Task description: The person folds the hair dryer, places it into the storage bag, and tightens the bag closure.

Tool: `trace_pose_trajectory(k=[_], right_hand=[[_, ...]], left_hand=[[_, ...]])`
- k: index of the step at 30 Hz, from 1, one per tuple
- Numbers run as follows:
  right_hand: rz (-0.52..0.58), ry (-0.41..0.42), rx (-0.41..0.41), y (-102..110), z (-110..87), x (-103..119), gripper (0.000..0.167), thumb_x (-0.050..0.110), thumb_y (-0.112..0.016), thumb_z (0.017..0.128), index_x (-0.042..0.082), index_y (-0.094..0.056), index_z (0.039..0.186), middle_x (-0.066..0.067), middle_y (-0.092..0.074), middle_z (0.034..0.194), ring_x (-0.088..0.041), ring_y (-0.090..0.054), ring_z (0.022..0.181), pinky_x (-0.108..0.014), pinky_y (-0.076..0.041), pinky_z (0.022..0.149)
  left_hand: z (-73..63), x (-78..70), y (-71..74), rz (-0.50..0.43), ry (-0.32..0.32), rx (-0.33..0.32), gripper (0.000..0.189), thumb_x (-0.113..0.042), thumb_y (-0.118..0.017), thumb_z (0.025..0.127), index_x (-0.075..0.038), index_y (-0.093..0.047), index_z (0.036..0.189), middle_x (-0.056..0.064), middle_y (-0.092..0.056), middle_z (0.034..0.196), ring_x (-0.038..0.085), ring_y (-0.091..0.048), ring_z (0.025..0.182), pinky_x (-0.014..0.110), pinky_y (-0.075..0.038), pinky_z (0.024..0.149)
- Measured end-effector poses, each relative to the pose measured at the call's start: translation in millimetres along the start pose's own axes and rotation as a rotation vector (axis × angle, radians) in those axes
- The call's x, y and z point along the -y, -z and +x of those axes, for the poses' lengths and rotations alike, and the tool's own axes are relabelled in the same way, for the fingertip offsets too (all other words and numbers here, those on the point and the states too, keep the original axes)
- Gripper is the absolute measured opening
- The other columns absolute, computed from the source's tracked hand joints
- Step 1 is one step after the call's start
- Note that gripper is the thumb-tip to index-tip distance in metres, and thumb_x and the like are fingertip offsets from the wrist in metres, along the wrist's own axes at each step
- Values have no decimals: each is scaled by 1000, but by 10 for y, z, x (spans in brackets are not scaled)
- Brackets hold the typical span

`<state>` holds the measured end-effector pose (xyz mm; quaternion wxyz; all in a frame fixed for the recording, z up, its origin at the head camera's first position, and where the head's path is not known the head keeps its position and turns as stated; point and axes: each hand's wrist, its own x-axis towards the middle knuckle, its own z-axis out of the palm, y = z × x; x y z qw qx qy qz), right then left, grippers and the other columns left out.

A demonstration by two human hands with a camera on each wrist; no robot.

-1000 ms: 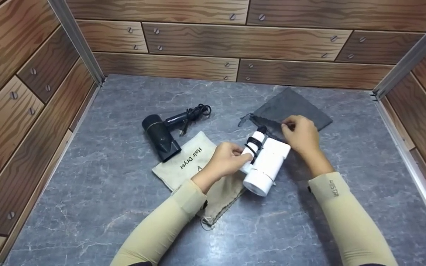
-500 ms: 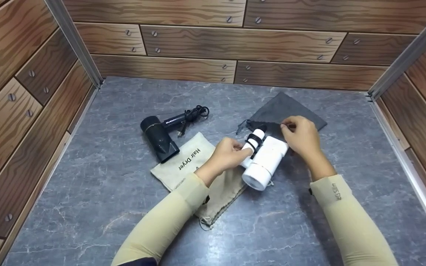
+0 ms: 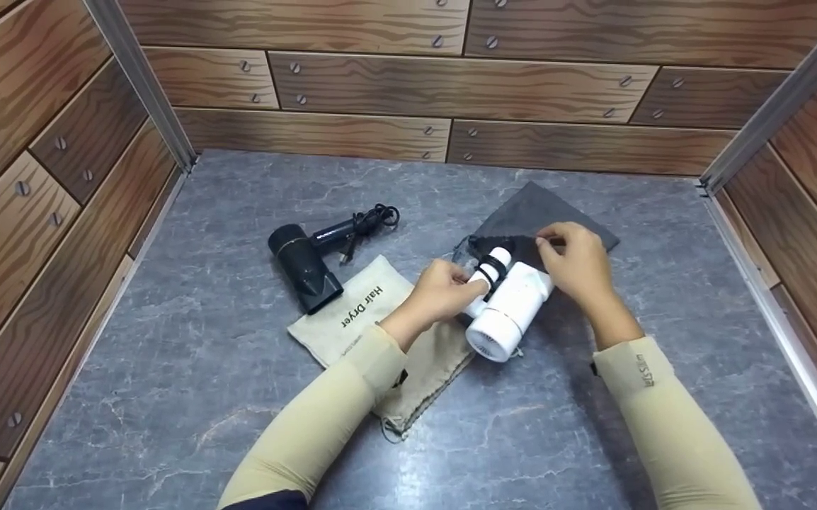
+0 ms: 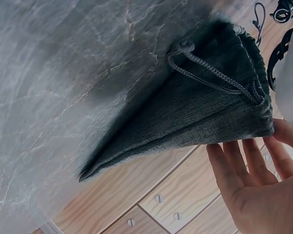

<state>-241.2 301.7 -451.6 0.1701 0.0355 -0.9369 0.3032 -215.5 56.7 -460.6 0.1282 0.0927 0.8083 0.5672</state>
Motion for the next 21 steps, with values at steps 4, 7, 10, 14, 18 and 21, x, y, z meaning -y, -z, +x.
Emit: trace_pose_trajectory(k=[4, 7, 10, 14, 18, 21], right_hand=[[7, 25, -10, 8, 0, -1, 18, 12, -67, 102, 1, -78, 109, -22, -76, 115, -43, -71, 107, -57, -56, 95], [11, 46, -23, 7, -3, -8, 16, 9, -68, 101, 0, -79, 109, -22, -76, 113, -41, -72, 106, -56, -57, 94], [11, 52, -27, 2, -10, -22, 14, 7, -69, 100, 0, -79, 108, -21, -77, 112, -40, -73, 104, -54, -58, 93], [18, 56, -26, 2, -23, -27, 14, 7, -69, 100, 0, -79, 108, -21, -77, 111, -38, -73, 102, -53, -58, 91], [30, 77, -37, 0, -36, -22, 13, 6, -70, 100, -1, -79, 107, -21, -77, 110, -39, -72, 101, -53, -56, 92], [36, 100, -46, -2, -43, -14, 12, 5, -70, 99, -1, -79, 105, -22, -77, 109, -39, -72, 102, -54, -56, 92]], left_hand=[[25, 14, -1, 9, 0, -5, 19, -20, -72, 89, -3, -77, 82, -2, -61, 72, 11, -54, 65, 22, -46, 56], [54, 12, 4, 22, 12, -8, 20, -21, -72, 89, -7, -71, 74, -2, -57, 73, 12, -52, 67, 23, -45, 56], [86, 7, 6, 18, 26, -11, 24, -21, -72, 90, -12, -65, 68, -2, -56, 74, 12, -51, 67, 23, -44, 55], [120, -4, 7, -6, 36, -25, 30, -20, -72, 90, -17, -59, 63, -4, -53, 70, 10, -48, 63, 22, -42, 53], [156, -6, -1, -9, 39, -35, 38, -19, -71, 90, -20, -52, 58, -7, -44, 61, 9, -42, 57, 23, -37, 51], [176, -8, -5, 1, 41, -47, 43, -19, -70, 90, -22, -47, 54, -10, -37, 55, 9, -37, 53, 23, -34, 49]])
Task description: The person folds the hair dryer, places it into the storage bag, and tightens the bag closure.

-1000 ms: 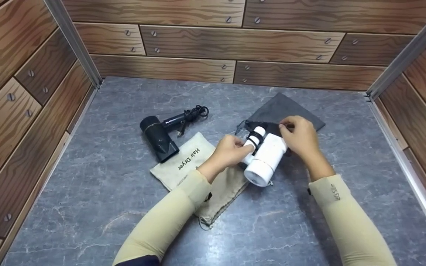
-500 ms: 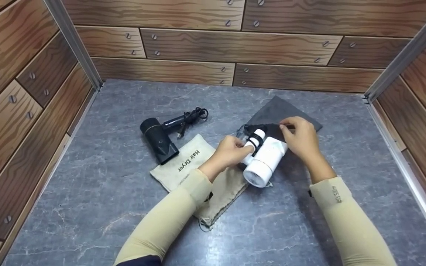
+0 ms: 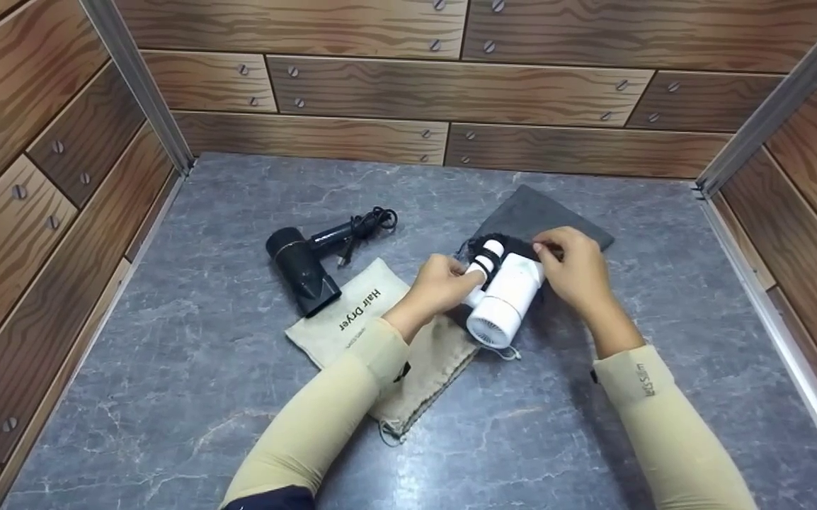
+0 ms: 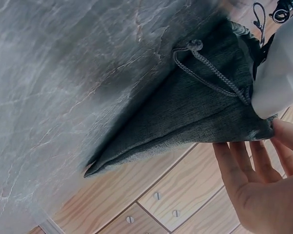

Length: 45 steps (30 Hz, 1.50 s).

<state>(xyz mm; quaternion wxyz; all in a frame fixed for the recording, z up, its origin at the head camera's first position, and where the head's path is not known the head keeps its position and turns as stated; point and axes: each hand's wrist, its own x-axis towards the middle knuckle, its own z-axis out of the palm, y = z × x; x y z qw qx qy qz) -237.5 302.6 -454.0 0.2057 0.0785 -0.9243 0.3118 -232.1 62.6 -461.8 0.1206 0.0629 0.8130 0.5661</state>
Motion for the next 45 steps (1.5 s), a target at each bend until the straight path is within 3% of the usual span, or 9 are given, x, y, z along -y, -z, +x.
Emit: trace_pose_trajectory(k=[8, 17, 27, 40, 45], right_hand=[[-1, 45, -2, 23, -50, 9, 11, 2, -71, 97, -2, -79, 105, -22, -75, 109, -41, -71, 105, -55, -54, 96], [1, 42, 0, 36, -109, 14, 13, 3, -73, 97, -1, -79, 107, -19, -72, 107, -37, -68, 99, -52, -54, 91], [29, 68, -17, 40, -103, -20, 16, -9, -69, 94, -2, -79, 103, -16, -71, 101, -27, -69, 92, -26, -54, 83], [85, 70, -6, 58, -91, -4, 22, -12, -65, 90, -3, -78, 106, -20, -76, 106, -35, -73, 98, -49, -63, 84], [74, 90, -2, 60, -112, 52, 24, -13, -66, 89, -2, -79, 106, -18, -77, 105, -33, -73, 96, -46, -61, 85]], left_hand=[[13, -8, 0, 10, -13, -26, 48, -20, -67, 93, -21, -42, 52, -11, -30, 49, 8, -29, 48, 24, -28, 47], [24, -7, -28, 8, -14, -51, 28, -21, -67, 93, -15, -64, 66, -12, -37, 53, 9, -38, 54, 24, -35, 52], [10, 8, -6, -6, -3, -59, 24, -20, -66, 94, -10, -72, 74, -11, -39, 53, 8, -40, 53, 23, -37, 52], [10, 17, -28, -16, -14, -72, 22, -20, -68, 92, -9, -71, 73, -10, -45, 57, 9, -44, 56, 22, -39, 53], [4, 18, -59, -22, -25, -58, 20, -19, -69, 92, -3, -77, 82, -8, -52, 62, 9, -49, 61, 22, -42, 56]])
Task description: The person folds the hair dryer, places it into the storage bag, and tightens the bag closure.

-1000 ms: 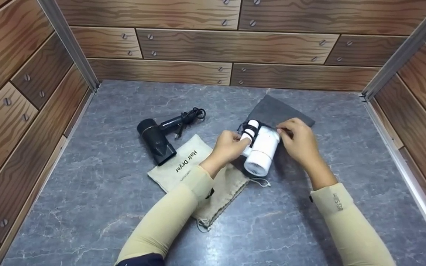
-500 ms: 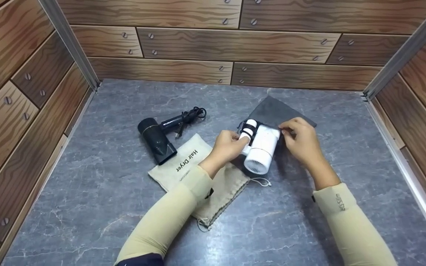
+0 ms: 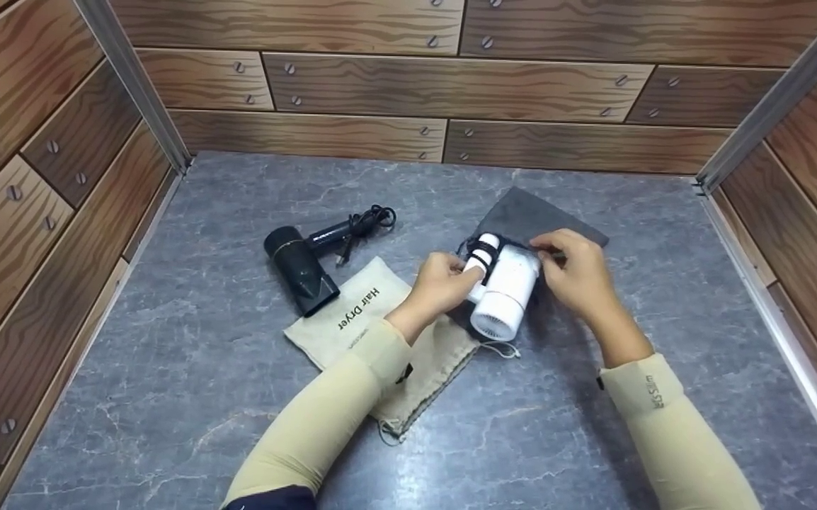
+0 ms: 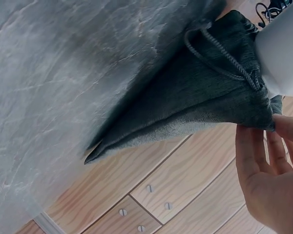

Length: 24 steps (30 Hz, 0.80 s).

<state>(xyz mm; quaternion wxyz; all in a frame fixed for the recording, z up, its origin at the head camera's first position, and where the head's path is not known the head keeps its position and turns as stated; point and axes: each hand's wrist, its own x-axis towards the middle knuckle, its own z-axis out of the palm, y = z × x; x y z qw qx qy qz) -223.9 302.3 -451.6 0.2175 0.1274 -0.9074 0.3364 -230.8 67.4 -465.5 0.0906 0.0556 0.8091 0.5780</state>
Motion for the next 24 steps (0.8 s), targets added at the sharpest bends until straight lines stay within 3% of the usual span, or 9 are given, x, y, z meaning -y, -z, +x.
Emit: trace_pose_trajectory(k=[5, 10, 16, 24], right_hand=[[-10, 12, 37, -9, -29, 77, 27, -12, -64, 92, -4, -79, 113, -19, -76, 107, -32, -72, 95, -43, -60, 84], [-17, 29, 72, -4, -65, 177, 24, -9, -64, 96, -1, -80, 113, -16, -74, 105, -24, -66, 86, -28, -51, 74], [4, 59, 67, -2, -100, 272, 20, -7, -67, 95, 1, -81, 107, -13, -75, 102, -22, -67, 87, -25, -50, 76], [34, 57, 60, -20, -113, 287, 23, -10, -65, 94, -2, -79, 110, -15, -75, 104, -24, -68, 90, -25, -51, 80]], left_hand=[[-8, 7, -22, -1, -25, 17, 21, -20, -68, 92, -7, -75, 77, -10, -50, 58, 8, -47, 58, 21, -41, 55], [-5, 20, -34, -16, -36, 21, 30, -19, -68, 94, -13, -64, 66, -12, -38, 52, 7, -38, 51, 21, -36, 51], [3, 23, -66, -38, -38, -14, 22, -20, -70, 94, -4, -77, 80, -10, -51, 60, 6, -47, 59, 20, -41, 55], [-32, 13, -117, -55, -35, -5, 23, -20, -71, 94, 0, -80, 90, -1, -66, 75, 8, -56, 67, 20, -48, 60]])
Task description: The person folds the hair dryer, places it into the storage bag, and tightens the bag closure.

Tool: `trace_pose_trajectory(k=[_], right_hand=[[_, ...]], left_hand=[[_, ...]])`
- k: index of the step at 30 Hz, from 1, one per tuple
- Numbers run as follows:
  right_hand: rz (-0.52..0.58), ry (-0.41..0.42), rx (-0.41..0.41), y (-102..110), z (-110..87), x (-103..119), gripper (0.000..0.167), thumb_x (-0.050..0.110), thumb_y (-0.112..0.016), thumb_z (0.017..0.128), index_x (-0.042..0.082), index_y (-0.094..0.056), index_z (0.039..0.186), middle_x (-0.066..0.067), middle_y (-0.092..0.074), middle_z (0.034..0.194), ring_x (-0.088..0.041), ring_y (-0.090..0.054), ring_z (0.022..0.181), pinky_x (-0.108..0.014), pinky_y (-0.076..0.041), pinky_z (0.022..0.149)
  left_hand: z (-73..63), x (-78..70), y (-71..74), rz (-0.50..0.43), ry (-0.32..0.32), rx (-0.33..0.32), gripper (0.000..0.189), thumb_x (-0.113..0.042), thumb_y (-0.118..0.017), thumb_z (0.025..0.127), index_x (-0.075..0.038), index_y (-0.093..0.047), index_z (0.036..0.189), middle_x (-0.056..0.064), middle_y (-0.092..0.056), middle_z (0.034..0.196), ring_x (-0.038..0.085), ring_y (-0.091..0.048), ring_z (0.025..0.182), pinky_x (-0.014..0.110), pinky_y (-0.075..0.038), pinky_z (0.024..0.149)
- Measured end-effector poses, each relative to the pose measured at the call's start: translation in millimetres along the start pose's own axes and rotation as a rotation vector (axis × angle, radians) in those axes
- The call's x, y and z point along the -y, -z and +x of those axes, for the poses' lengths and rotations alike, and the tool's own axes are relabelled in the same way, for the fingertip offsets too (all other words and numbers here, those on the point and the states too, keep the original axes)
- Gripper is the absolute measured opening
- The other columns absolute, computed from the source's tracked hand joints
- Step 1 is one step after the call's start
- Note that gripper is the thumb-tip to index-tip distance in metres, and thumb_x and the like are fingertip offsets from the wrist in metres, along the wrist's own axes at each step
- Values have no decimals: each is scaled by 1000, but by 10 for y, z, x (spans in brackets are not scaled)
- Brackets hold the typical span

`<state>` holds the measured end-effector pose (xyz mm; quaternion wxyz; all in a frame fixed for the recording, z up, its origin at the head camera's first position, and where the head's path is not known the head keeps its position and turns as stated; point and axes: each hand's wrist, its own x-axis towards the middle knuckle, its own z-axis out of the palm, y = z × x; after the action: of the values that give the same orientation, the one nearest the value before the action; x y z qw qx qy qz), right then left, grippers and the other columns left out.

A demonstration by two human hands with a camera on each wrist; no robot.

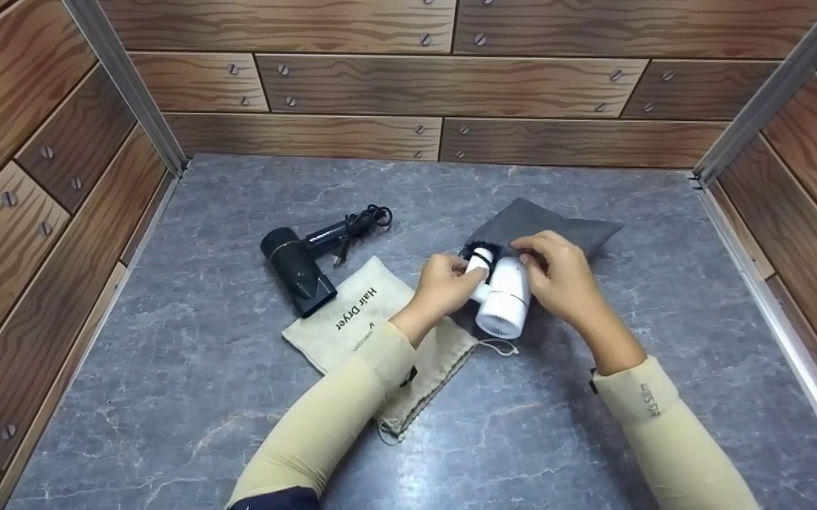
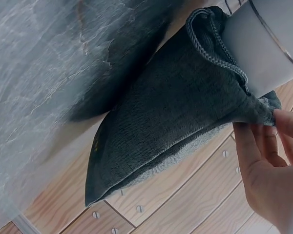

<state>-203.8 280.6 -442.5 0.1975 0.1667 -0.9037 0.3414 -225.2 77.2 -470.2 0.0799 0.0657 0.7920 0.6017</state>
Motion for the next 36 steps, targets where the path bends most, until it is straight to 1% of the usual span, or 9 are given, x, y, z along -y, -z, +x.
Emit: trace_pose_trajectory(k=[4, 12, 14, 17, 21, 25, 29, 32, 36], right_hand=[[-9, -5, 14, -2, -9, 13, 23, -8, -65, 96, -1, -79, 112, -14, -74, 104, -23, -67, 89, -25, -50, 78], [24, 21, 53, 2, -54, 113, 20, -7, -65, 97, 1, -80, 109, -11, -73, 104, -19, -64, 87, -22, -48, 76], [26, 28, 57, 1, -64, 133, 20, -7, -65, 97, 1, -80, 109, -12, -73, 104, -18, -63, 85, -22, -47, 74], [22, 33, 54, -1, -78, 157, 19, -6, -65, 98, 1, -80, 109, -12, -73, 103, -18, -62, 83, -22, -46, 72], [16, 36, 44, -6, -98, 182, 18, -6, -66, 98, 1, -80, 107, -11, -73, 102, -17, -63, 84, -22, -47, 73], [30, 41, 38, -19, -119, 199, 19, -7, -66, 97, 1, -80, 106, -10, -73, 102, -16, -63, 84, -21, -47, 73], [59, 45, 39, -22, -134, 231, 20, -8, -65, 97, 1, -80, 106, -8, -73, 103, -15, -63, 84, -19, -47, 72], [79, 49, 41, -17, -139, 265, 20, -8, -66, 97, 2, -80, 106, -8, -73, 103, -15, -63, 84, -18, -48, 73], [107, 59, 36, -22, -147, 296, 19, -8, -67, 97, 2, -80, 106, -8, -74, 102, -15, -64, 86, -17, -48, 73]], left_hand=[[-9, 3, -32, -23, -2, 10, 23, -19, -72, 95, 3, -80, 95, 2, -69, 80, 9, -59, 69, 20, -51, 61], [11, 36, -83, -39, 17, -56, 24, -22, -74, 93, -2, -77, 79, -5, -63, 65, 7, -57, 60, 19, -48, 55], [16, 38, -91, -65, 34, -76, 24, -22, -74, 93, 1, -77, 85, -1, -68, 67, 7, -60, 61, 19, -51, 57], [23, 35, -104, -92, 56, -101, 29, -21, -75, 92, 6, -74, 101, 8, -77, 80, 10, -68, 70, 20, -57, 65], [31, 34, -119, -99, 41, -112, 32, -19, -74, 92, 8, -72, 109, 16, -80, 90, 13, -74, 78, 21, -60, 70], [32, 39, -138, -131, 35, -145, 16, -16, -73, 92, 0, -74, 87, 5, -76, 71, 5, -67, 64, 17, -54, 60], [37, 51, -164, -195, 41, -213, 19, -11, -72, 89, -6, -68, 72, -7, -59, 56, 2, -53, 53, 16, -43, 51], [41, 49, -194, -269, 37, -251, 13, -8, -70, 90, -2, -73, 79, -3, -66, 61, 3, -57, 56, 17, -46, 53], [45, 28, -249, -369, 27, -294, 15, -4, -67, 92, 5, -77, 97, 12, -79, 82, 5, -66, 69, 17, -52, 61]])
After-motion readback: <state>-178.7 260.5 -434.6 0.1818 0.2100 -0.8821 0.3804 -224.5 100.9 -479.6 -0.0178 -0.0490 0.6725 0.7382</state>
